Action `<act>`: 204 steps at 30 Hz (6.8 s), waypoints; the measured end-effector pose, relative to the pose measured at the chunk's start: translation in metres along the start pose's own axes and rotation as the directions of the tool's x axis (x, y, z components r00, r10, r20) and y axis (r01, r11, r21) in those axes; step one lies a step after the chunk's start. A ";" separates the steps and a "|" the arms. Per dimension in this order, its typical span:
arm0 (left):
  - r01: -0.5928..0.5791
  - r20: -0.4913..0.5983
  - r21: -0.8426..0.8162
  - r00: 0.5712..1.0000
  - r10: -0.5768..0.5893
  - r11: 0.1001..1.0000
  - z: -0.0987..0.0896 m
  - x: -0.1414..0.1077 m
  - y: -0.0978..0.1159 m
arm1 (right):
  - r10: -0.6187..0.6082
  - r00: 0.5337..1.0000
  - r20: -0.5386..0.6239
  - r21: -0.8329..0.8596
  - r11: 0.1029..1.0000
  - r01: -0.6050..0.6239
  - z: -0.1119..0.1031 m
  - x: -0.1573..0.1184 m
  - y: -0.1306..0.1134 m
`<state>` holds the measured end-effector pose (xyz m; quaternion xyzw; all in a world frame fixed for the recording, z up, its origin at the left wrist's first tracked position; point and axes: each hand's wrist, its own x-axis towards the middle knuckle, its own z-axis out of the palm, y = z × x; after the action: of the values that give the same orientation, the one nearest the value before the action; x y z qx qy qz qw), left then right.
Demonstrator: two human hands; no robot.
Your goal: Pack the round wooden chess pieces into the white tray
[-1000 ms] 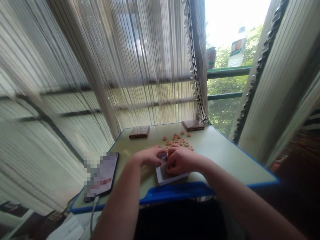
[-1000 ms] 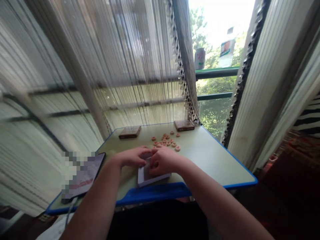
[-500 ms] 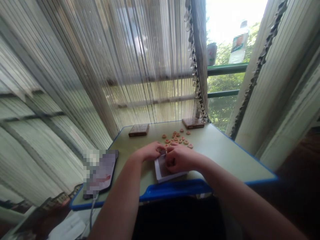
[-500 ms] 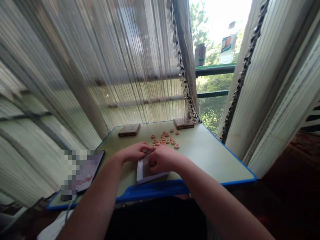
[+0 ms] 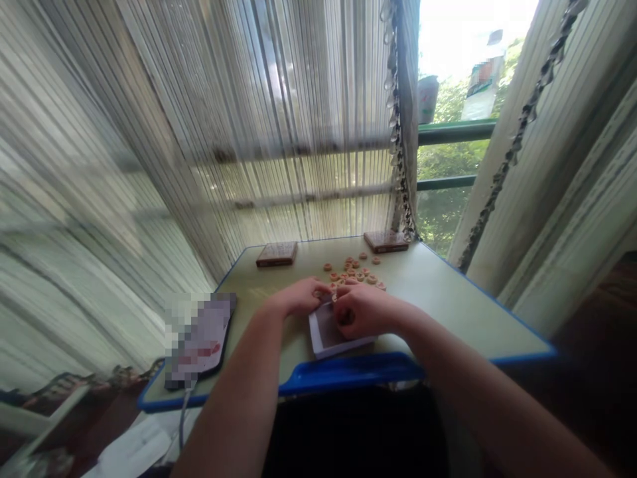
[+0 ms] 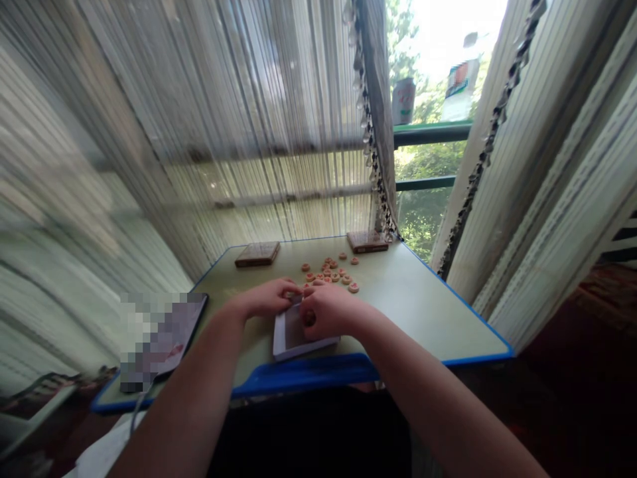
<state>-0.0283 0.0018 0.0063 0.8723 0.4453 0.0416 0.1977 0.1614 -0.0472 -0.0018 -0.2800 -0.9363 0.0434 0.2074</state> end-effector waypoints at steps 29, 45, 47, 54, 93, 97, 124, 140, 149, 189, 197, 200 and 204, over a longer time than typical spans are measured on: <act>0.190 -0.206 -0.381 0.936 -0.284 0.905 0.014 -0.009 0.001 | 0.698 0.578 -0.423 0.415 0.716 -0.561 0.004 -0.009 0.077; -0.251 -0.803 -0.139 0.595 0.040 0.958 0.043 -0.058 0.018 | 0.761 0.524 -0.382 0.746 0.589 -0.310 0.028 -0.039 -0.022; -0.268 -0.801 -0.112 0.595 0.073 0.957 0.045 -0.059 0.020 | 0.773 0.521 -0.361 0.780 0.557 -0.285 0.030 -0.043 -0.026; -0.300 -0.743 0.271 0.539 0.397 0.915 0.051 -0.067 0.039 | 0.753 0.507 -0.419 0.771 0.590 -0.240 0.032 -0.035 -0.032; -0.013 -0.464 -0.128 0.885 -0.048 0.992 0.045 -0.049 0.041 | 0.722 0.551 -0.418 0.542 0.685 -0.487 0.038 -0.028 -0.017; -0.013 -0.475 -0.146 0.878 -0.058 0.989 0.044 -0.050 0.042 | 0.725 0.549 -0.415 0.551 0.681 -0.482 0.037 -0.029 -0.018; -0.019 -0.478 -0.143 0.877 -0.052 0.990 0.047 -0.050 0.039 | 0.728 0.552 -0.408 0.542 0.679 -0.495 0.038 -0.029 -0.019; 0.009 -0.451 -0.190 0.888 -0.095 0.982 0.046 -0.052 0.041 | 0.744 0.548 -0.384 0.534 0.662 -0.525 0.037 -0.030 -0.021; -0.006 -0.445 -0.240 0.889 -0.105 0.971 0.049 -0.051 0.037 | 0.760 0.536 -0.367 0.522 0.645 -0.557 0.034 -0.030 -0.025; 0.086 -0.654 -0.246 0.720 -0.231 0.965 0.018 0.042 -0.018 | 0.618 0.695 -0.367 -0.042 0.735 -0.676 0.022 0.002 0.079; 0.040 -0.573 -0.413 0.766 -0.293 0.910 0.023 0.043 -0.018 | 0.667 0.664 -0.338 -0.037 0.695 -0.718 0.021 0.000 0.084; 0.026 -0.564 -0.423 0.775 -0.286 0.906 0.023 0.041 -0.017 | 0.680 0.659 -0.320 -0.029 0.689 -0.725 0.022 0.000 0.086; 0.018 -0.551 -0.442 0.784 -0.287 0.897 0.023 0.038 -0.016 | 0.686 0.656 -0.315 -0.018 0.687 -0.726 0.022 -0.001 0.087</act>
<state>-0.0121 0.0330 -0.0248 0.7110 0.5361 0.3937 0.2283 0.1971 0.0263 -0.0395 -0.6394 -0.7140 0.0134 0.2851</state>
